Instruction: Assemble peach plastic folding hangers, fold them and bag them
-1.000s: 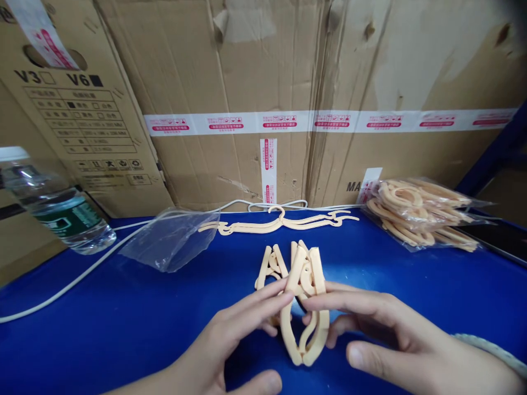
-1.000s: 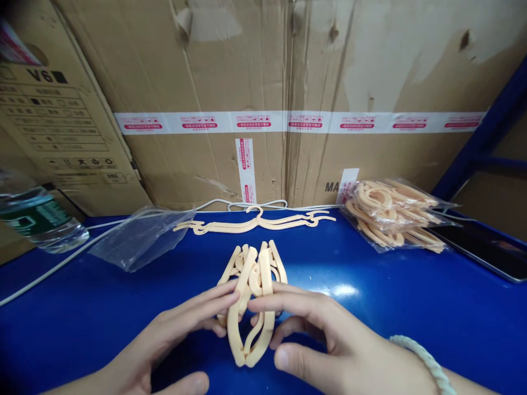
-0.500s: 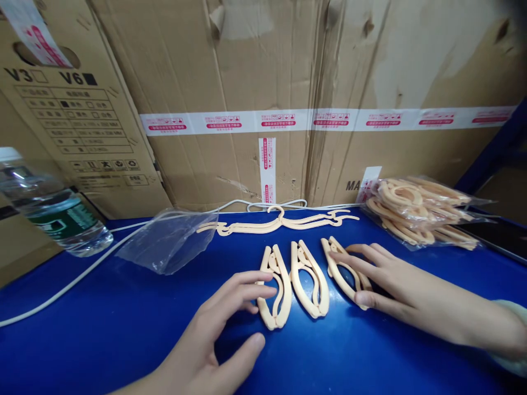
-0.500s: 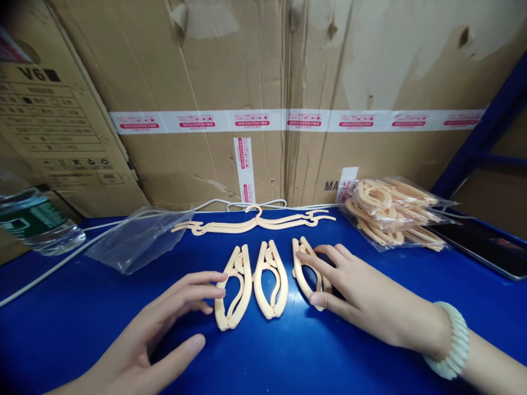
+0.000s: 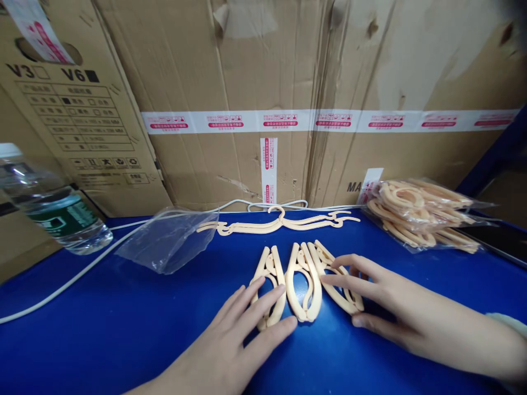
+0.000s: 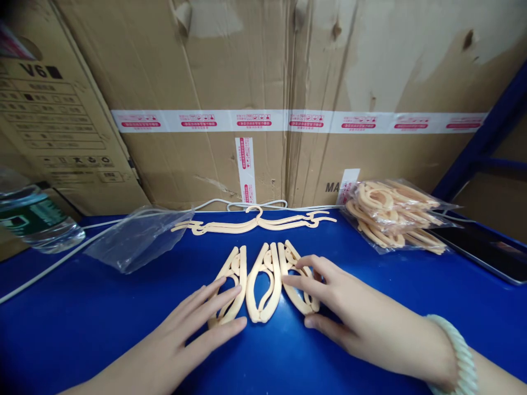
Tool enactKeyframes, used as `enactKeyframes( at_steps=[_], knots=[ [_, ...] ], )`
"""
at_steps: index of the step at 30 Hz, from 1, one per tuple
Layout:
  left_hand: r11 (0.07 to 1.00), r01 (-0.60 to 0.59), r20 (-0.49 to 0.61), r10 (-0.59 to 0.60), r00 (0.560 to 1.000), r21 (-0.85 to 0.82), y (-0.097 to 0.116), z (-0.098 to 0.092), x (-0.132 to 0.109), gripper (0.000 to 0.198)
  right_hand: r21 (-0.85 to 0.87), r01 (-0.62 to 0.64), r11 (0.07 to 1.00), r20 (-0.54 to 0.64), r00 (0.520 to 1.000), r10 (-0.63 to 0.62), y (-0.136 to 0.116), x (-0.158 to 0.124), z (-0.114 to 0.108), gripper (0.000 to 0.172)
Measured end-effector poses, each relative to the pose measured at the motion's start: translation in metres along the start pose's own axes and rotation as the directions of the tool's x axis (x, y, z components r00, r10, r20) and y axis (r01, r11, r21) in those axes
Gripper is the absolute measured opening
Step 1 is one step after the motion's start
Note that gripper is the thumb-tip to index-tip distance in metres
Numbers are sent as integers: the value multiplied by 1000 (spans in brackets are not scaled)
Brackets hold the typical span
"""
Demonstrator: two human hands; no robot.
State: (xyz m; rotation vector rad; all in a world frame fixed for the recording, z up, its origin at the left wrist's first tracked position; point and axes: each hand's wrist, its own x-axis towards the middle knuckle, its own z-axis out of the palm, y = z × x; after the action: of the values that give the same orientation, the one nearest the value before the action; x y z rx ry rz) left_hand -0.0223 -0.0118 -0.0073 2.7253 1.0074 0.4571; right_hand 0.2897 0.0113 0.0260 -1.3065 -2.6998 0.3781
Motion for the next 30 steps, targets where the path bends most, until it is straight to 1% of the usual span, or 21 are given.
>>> enactKeyframes(
  at_steps=[4,8,12,17,19,21,23,25,26,28,30],
  knots=[
    [998,-15,11,14,1000,67,0,4,0,69,26,27,999,-26,999,-26,-6,4,7,55],
    [997,3,-2,-3,1000,79,0,4,2,70,66,43,997,-101,994,-36,-7,12,14,50],
    [998,35,36,-37,999,58,1,-6,7,68,99,45,994,-137,990,-31,-6,18,20,45],
    [998,57,163,-61,985,29,0,-24,14,66,113,38,993,-158,987,-20,-4,21,23,44],
    [998,61,164,-61,985,3,-1,-25,13,66,121,33,992,-152,988,-14,-3,21,23,45],
    [997,77,109,-73,991,-30,-3,-22,10,66,136,26,990,-143,990,-6,-1,20,23,46],
    [990,119,2,-119,993,-78,-6,-16,7,63,148,23,989,-146,989,-1,1,18,22,47],
    [976,171,-106,-186,977,-137,-10,-10,5,57,152,23,988,-169,986,3,3,17,21,48],
    [967,193,-140,-216,966,-164,-12,-9,5,52,152,22,988,-184,983,6,3,16,20,48],
    [954,221,-171,-257,951,-203,-17,-8,7,39,152,25,988,-210,978,7,5,15,18,47],
    [941,245,-177,-289,941,-232,-20,-10,10,21,150,30,988,-215,977,3,5,15,16,44]
  ],
)
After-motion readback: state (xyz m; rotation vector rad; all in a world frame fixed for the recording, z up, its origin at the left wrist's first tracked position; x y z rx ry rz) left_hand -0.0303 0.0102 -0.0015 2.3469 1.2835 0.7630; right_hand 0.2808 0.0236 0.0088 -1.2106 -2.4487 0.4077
